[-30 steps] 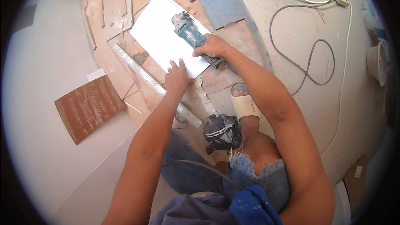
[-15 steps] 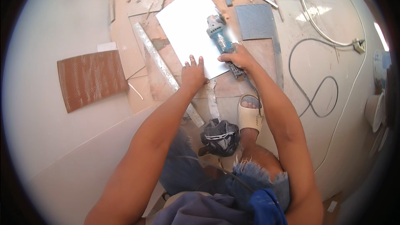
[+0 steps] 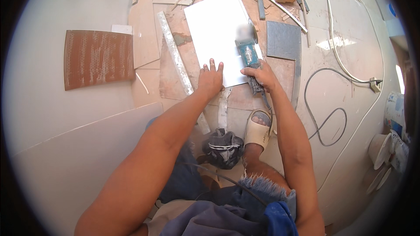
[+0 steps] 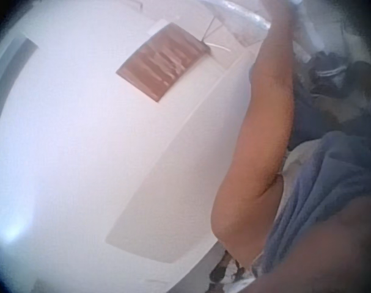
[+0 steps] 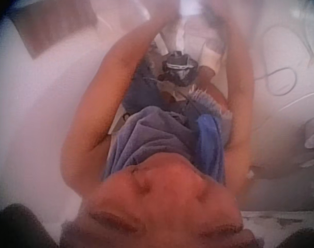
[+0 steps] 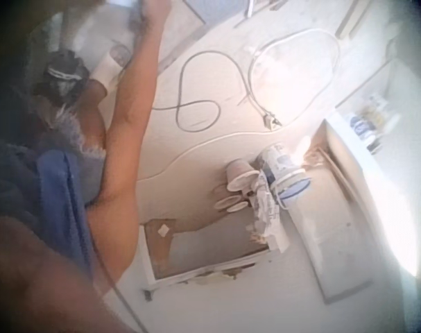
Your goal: The person measures and marks a white tile with a tape measure and marker, then uses a handheld power tool to cut along the marked lines. After cutting, the person carries the tile to a tiled wall area and fits it into place.
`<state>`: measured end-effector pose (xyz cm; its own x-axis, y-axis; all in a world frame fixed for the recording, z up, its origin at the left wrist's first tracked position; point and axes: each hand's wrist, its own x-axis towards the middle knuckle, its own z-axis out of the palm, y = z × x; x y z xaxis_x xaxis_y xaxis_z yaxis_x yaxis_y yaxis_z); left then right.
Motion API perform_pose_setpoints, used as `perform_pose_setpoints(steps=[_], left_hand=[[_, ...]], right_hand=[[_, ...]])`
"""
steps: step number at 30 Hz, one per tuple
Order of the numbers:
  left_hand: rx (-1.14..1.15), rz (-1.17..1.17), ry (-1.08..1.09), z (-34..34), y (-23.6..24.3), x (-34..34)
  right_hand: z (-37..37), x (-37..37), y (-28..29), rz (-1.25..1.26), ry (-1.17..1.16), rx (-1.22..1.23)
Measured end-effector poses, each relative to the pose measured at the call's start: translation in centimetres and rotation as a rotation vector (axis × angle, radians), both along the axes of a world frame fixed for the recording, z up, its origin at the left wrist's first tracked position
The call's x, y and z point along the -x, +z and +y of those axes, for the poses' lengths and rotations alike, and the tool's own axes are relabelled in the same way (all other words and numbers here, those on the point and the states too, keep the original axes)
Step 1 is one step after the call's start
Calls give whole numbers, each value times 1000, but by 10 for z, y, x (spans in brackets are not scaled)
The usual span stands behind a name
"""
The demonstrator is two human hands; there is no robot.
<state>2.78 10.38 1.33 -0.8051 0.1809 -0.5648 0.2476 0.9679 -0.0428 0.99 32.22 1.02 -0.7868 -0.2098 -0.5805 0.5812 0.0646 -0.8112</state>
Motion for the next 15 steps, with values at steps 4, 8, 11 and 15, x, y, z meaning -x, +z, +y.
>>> perform_pose_setpoints(steps=[4, 8, 11, 15], left_hand=[[0, 2, 5, 0, 3, -1], [-2, -8, 6, 2, 8, 0], [-2, -12, 10, 3, 8, 1], [9, -14, 10, 1, 6, 1]], right_hand=[[-3, -4, -2, 6, -75, 23], [0, -4, -2, 14, -17, 2], [1, -6, -6, 29, -26, -2], [-1, -8, -4, 14, -26, 5]])
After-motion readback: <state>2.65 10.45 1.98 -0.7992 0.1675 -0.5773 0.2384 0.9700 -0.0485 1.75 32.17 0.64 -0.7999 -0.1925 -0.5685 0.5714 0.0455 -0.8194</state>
